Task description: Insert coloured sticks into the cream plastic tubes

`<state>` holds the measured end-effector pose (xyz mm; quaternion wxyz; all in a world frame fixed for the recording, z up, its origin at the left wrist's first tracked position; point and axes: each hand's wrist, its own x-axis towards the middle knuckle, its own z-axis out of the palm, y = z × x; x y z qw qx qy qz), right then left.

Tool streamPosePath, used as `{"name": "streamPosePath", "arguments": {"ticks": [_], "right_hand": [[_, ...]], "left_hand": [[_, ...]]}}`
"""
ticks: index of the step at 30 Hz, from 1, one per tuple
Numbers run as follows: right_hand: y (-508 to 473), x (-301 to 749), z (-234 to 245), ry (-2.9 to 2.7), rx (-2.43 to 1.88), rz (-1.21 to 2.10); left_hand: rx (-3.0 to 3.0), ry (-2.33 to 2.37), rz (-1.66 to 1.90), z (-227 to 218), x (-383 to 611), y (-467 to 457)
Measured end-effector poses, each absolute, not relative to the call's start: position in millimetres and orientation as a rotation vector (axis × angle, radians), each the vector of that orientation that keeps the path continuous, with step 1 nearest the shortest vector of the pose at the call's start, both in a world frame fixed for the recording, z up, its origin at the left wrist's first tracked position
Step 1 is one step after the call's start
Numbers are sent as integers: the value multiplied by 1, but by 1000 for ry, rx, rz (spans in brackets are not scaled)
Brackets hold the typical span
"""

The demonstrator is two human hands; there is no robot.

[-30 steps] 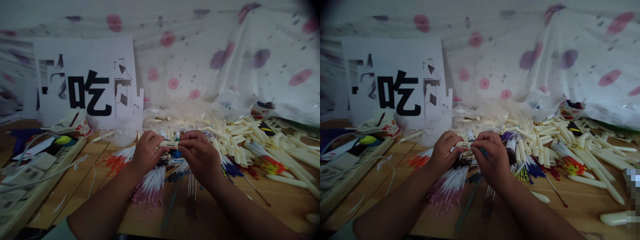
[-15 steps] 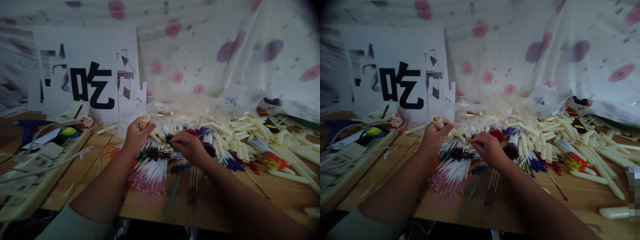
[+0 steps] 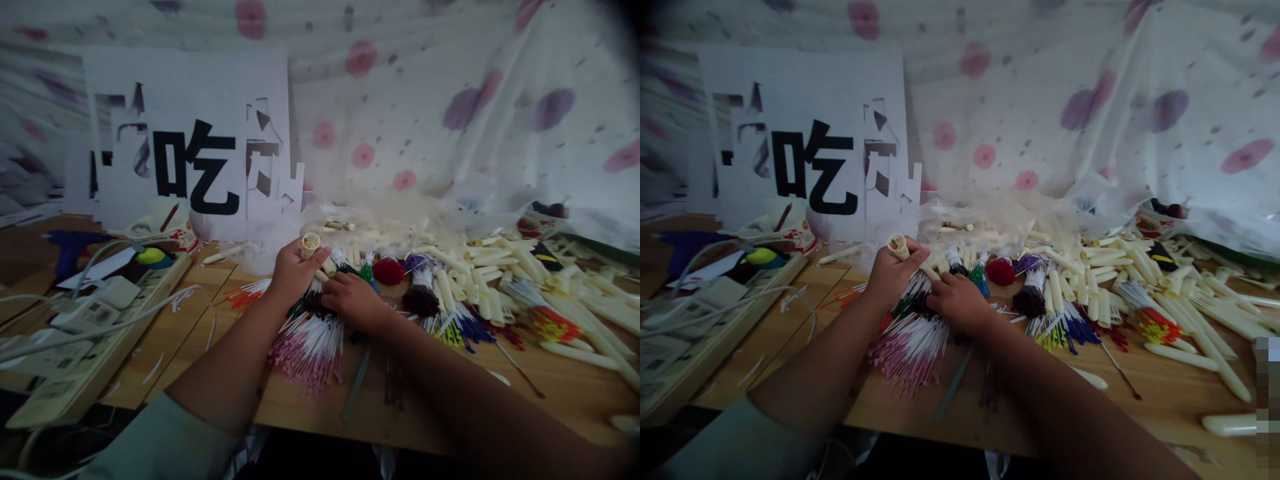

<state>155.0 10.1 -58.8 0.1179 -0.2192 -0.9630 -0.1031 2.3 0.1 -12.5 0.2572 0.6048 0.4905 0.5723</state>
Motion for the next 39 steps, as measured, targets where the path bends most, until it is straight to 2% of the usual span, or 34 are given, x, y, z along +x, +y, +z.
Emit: {"name": "streamPosePath", "arguments": {"ticks": [3, 6, 9, 12, 15, 22, 31, 36, 39], "right_hand": [[7, 159, -56, -2678, -535, -95], [1, 166, -45, -2234, -566, 446], [-6, 174, -35, -1685, -661, 925], [-8, 180, -32, -1427, -654, 1214], [-7, 184, -31, -1332, -663, 1374], [-6, 194, -19, -1271, -816, 1219], [-4, 203, -13, -1462, -672, 1221], [-33, 222, 18, -1445, -604, 638], [-61, 232, 33, -1396, -513, 331]], "left_hand": [[1629, 1329, 1565, -13, 1, 1], [1597, 1263, 1501, -11, 0, -1], [1608, 1116, 1237, -10, 6, -6], [1645, 1027, 1025, -11, 17, -13], [1662, 1011, 1026, -13, 27, -18], [1592, 1017, 1074, -17, 32, -17], [1666, 948, 1048, -22, 30, -18], [1773, 1142, 1324, -21, 25, -11], [1883, 1154, 1341, -21, 24, -9]]}}
